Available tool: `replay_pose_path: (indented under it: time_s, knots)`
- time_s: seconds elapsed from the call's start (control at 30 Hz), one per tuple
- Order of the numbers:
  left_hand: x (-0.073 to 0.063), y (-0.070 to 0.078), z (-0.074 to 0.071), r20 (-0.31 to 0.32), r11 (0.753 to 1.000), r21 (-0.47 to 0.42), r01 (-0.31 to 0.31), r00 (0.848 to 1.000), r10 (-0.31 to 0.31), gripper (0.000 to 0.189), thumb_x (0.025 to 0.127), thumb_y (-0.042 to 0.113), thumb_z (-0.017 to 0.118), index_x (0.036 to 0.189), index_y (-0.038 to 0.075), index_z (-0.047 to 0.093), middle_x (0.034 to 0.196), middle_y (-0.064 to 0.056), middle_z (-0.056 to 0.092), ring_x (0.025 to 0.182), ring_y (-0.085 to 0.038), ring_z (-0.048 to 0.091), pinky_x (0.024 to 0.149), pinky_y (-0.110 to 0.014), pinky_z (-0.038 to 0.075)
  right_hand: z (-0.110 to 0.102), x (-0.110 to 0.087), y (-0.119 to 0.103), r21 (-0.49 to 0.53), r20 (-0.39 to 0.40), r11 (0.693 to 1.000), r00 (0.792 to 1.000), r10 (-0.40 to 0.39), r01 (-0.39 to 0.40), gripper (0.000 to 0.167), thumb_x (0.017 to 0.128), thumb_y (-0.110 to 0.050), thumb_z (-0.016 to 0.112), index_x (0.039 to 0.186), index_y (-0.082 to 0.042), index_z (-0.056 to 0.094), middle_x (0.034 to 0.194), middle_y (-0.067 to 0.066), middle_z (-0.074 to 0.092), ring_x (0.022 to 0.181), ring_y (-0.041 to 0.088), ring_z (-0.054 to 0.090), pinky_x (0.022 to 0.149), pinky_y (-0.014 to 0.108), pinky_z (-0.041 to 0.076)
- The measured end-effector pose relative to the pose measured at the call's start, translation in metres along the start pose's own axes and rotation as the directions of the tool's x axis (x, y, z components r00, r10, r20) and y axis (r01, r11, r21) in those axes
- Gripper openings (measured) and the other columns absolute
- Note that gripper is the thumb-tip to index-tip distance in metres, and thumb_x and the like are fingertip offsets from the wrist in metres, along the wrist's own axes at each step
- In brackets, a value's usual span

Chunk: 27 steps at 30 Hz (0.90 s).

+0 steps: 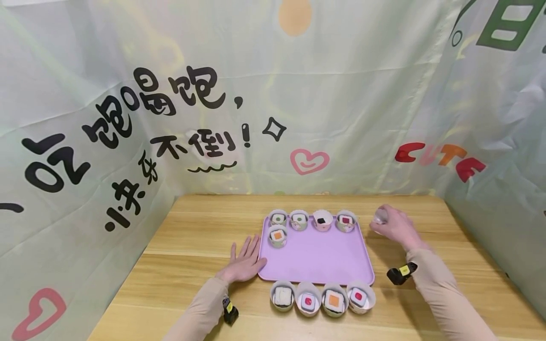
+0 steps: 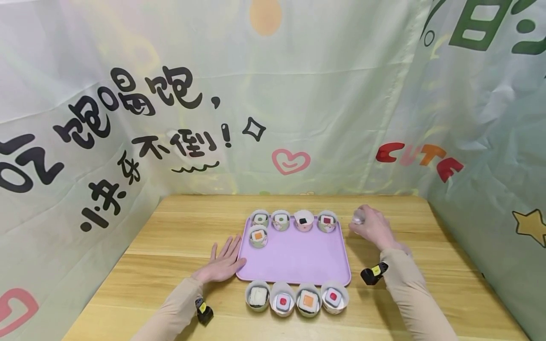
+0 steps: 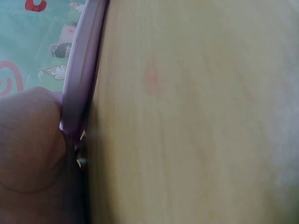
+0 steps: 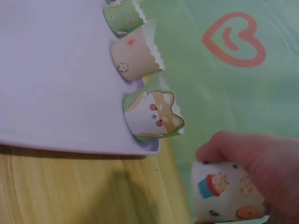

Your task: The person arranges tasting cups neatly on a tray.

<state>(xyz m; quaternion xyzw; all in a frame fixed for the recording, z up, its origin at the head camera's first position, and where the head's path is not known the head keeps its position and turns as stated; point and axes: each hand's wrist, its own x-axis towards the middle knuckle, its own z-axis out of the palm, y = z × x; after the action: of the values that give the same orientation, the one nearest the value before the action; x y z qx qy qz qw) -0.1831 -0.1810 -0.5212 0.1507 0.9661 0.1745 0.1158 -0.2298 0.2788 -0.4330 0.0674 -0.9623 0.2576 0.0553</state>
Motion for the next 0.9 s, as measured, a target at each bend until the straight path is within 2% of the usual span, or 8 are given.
replay_pose_path:
  time_s: [0.17,0.47,0.9]
  knots:
    - [-0.001,0.001,-0.001,0.0,1.0,-0.004,-0.001,1.0,0.001,0.074,0.106,0.051,0.03,0.162,0.009,0.009,0.172,-0.006,0.0,0.16,-0.029,-0.003,0.122,-0.063,-0.015,0.001,-0.001,-0.004,0.006,-0.039,1.0,0.999,-0.017,0.018,0.056,0.087,-0.032,0.072,0.125,0.004,0.054,0.112,0.031,0.064,0.095,0.043,0.061,0.074,0.053,0.048]
    - [0.001,-0.001,0.001,-0.002,1.0,0.005,0.001,1.0,-0.001,0.074,0.105,0.052,0.03,0.162,0.009,0.009,0.172,-0.005,0.0,0.16,-0.029,-0.002,0.122,-0.063,-0.015,0.003,-0.002,-0.013,0.013,-0.069,0.999,0.997,-0.034,0.035,0.058,0.09,-0.035,0.072,0.129,0.004,0.054,0.127,0.035,0.059,0.116,0.053,0.055,0.092,0.068,0.043]
    - [0.004,-0.005,0.004,0.012,1.0,0.017,0.01,1.0,-0.01,0.076,0.105,0.055,0.03,0.162,0.012,0.007,0.172,-0.002,-0.002,0.16,-0.027,-0.003,0.123,-0.062,-0.014,0.013,-0.001,-0.034,0.015,-0.114,0.993,0.987,-0.115,0.118,0.055,0.086,-0.028,0.074,0.126,0.007,0.057,0.122,0.035,0.062,0.114,0.052,0.058,0.092,0.066,0.048]
